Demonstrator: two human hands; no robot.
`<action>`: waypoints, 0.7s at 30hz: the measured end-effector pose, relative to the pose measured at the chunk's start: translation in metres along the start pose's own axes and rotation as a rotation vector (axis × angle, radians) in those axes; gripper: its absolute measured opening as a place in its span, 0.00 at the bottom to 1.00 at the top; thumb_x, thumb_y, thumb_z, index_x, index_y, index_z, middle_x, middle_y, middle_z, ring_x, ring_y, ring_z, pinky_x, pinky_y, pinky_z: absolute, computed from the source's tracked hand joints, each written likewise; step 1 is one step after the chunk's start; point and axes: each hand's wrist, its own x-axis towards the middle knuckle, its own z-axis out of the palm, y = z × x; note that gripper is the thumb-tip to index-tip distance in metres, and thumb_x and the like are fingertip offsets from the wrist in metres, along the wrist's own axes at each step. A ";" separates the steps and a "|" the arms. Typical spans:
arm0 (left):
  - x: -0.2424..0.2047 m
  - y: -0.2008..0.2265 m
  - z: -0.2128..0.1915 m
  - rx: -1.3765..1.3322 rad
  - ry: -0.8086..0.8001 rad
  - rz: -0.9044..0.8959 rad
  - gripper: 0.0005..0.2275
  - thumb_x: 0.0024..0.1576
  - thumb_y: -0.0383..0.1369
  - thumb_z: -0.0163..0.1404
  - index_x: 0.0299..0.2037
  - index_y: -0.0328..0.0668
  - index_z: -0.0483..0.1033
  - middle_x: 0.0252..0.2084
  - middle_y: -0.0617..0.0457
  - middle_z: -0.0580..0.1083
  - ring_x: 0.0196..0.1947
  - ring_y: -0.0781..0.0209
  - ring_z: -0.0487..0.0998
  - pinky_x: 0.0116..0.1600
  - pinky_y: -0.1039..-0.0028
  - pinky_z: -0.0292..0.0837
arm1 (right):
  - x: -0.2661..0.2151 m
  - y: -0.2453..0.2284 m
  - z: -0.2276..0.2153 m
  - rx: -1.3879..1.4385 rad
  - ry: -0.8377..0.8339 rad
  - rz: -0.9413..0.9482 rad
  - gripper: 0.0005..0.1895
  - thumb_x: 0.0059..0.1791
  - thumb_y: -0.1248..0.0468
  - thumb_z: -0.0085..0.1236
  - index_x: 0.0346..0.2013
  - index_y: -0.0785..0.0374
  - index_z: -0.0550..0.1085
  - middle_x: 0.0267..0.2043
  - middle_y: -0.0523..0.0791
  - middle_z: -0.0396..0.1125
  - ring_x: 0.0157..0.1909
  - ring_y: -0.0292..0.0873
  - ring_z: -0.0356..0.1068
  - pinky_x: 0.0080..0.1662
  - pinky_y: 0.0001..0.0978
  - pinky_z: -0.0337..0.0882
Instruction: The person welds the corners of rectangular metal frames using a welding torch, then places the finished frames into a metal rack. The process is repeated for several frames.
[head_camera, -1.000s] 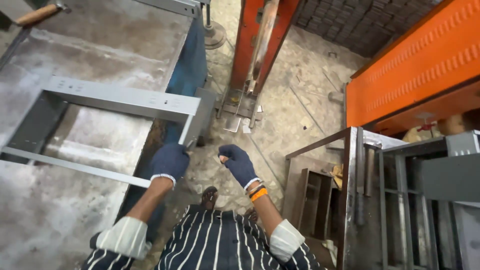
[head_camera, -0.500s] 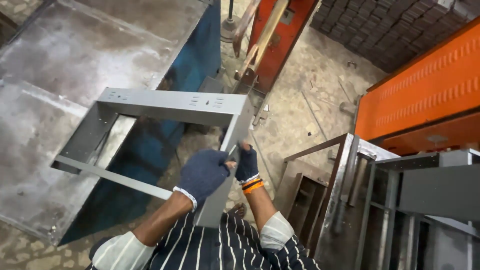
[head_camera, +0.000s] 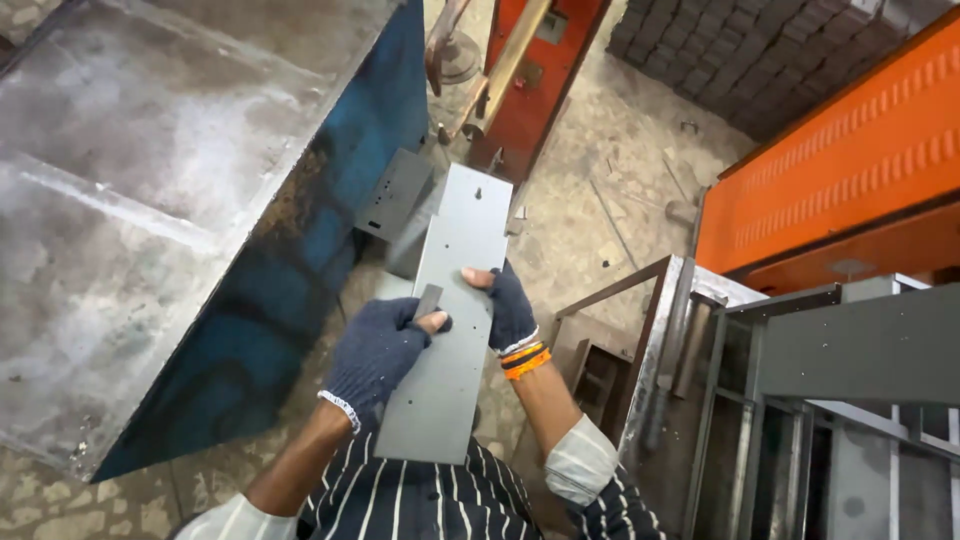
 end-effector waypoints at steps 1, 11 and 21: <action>0.006 -0.012 0.009 0.000 0.001 0.003 0.16 0.55 0.45 0.53 0.38 0.40 0.85 0.24 0.44 0.79 0.23 0.55 0.81 0.34 0.65 0.73 | 0.000 -0.002 -0.002 -0.001 -0.002 -0.003 0.31 0.46 0.62 0.59 0.62 0.72 0.66 0.53 0.52 0.71 0.50 0.48 0.75 0.52 0.40 0.76; 0.026 -0.047 0.030 -0.297 -0.041 0.073 0.18 0.59 0.44 0.50 0.30 0.36 0.83 0.23 0.51 0.77 0.23 0.64 0.73 0.31 0.69 0.70 | 0.013 -0.022 -0.007 -0.235 0.033 0.011 0.32 0.42 0.65 0.61 0.61 0.72 0.68 0.53 0.52 0.71 0.50 0.48 0.74 0.52 0.40 0.76; 0.083 -0.096 -0.019 -0.559 -0.366 0.159 0.19 0.61 0.44 0.51 0.35 0.31 0.82 0.30 0.51 0.80 0.31 0.65 0.77 0.38 0.73 0.75 | 0.077 -0.036 0.021 -0.219 0.027 0.028 0.30 0.43 0.62 0.60 0.58 0.73 0.71 0.49 0.52 0.73 0.46 0.46 0.76 0.50 0.37 0.76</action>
